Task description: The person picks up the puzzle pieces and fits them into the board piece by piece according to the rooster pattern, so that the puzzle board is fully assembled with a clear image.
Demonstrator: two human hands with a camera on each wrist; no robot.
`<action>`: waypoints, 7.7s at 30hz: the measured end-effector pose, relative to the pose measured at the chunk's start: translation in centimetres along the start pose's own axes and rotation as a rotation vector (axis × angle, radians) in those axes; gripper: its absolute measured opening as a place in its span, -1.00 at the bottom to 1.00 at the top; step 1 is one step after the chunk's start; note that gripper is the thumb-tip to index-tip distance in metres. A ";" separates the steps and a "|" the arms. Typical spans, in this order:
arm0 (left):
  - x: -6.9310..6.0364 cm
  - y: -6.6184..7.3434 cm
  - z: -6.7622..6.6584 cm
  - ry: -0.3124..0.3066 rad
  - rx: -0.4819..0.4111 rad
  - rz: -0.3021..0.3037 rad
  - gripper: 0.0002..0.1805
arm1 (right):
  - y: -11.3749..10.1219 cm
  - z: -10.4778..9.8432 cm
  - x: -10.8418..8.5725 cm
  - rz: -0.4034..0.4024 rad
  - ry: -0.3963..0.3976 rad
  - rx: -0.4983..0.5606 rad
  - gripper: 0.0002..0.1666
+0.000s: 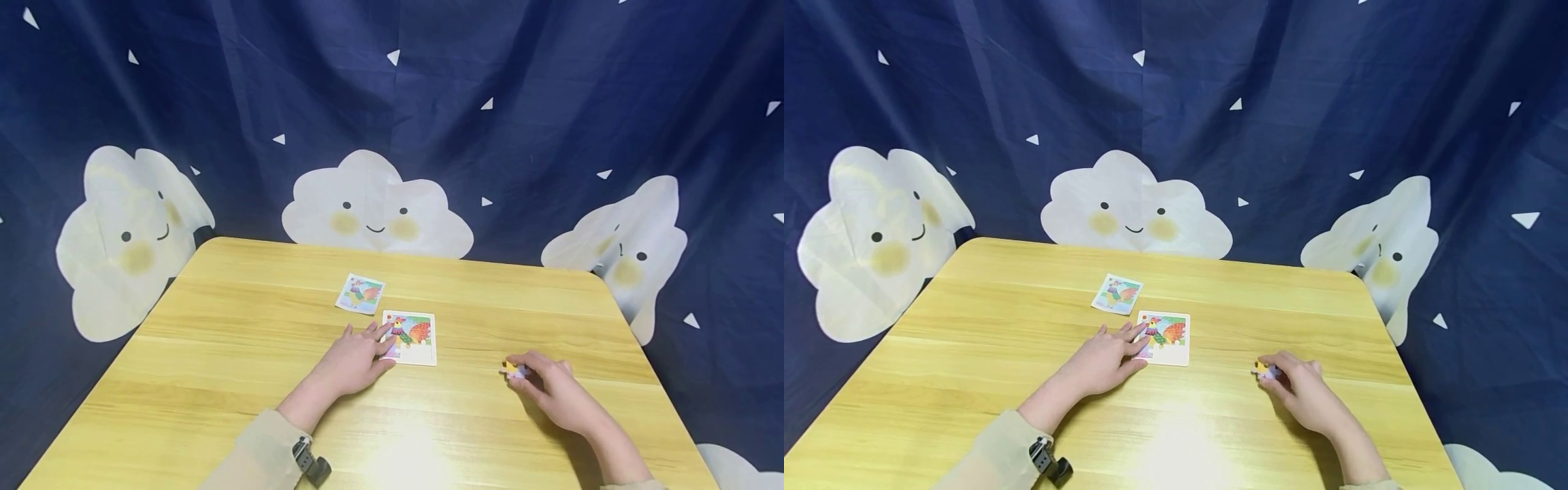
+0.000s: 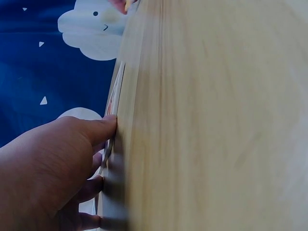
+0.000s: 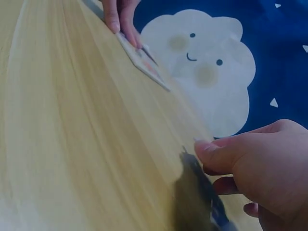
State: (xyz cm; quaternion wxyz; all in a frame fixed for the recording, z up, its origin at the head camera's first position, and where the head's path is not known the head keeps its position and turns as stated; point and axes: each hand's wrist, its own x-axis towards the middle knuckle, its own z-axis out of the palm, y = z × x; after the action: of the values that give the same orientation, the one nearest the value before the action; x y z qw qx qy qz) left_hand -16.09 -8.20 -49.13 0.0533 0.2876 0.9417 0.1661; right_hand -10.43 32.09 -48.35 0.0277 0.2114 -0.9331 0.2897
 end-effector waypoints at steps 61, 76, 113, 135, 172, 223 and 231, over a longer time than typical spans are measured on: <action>0.1 0.0 0.1 -0.018 0.027 -0.018 -0.40 | -9.0 10.2 11.3 -0.203 -0.034 -0.059 -0.66; 0.0 0.2 -0.3 -0.005 0.006 -0.014 -0.41 | -8.1 9.6 10.6 -0.202 0.006 -0.021 -0.61; 0.7 1.6 0.6 -0.019 0.051 0.004 -0.48 | -7.6 9.3 9.9 -0.245 0.081 0.030 -0.72; 0.5 1.7 0.7 0.011 -0.032 -0.002 -0.50 | -0.3 0.5 0.6 -0.137 0.213 -0.006 -0.74; 0.7 1.4 0.9 0.009 -0.075 -0.003 -0.50 | 3.7 -2.0 -2.6 0.022 0.017 0.011 -0.68; 0.6 1.6 0.7 0.007 -0.051 0.001 -0.50 | -1.8 0.0 2.5 -0.063 -0.084 -0.228 -0.46; 0.5 1.7 0.7 0.008 -0.048 0.003 -0.50 | -3.8 2.5 4.9 -0.108 -0.044 -0.137 -0.35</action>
State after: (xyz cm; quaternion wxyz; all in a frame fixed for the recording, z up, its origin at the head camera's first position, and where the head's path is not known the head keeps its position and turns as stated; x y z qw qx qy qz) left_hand -15.52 -6.40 -49.19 0.0562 0.2869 0.9373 0.1899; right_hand -13.12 26.04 -47.56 0.0370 0.2654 -0.9384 0.2184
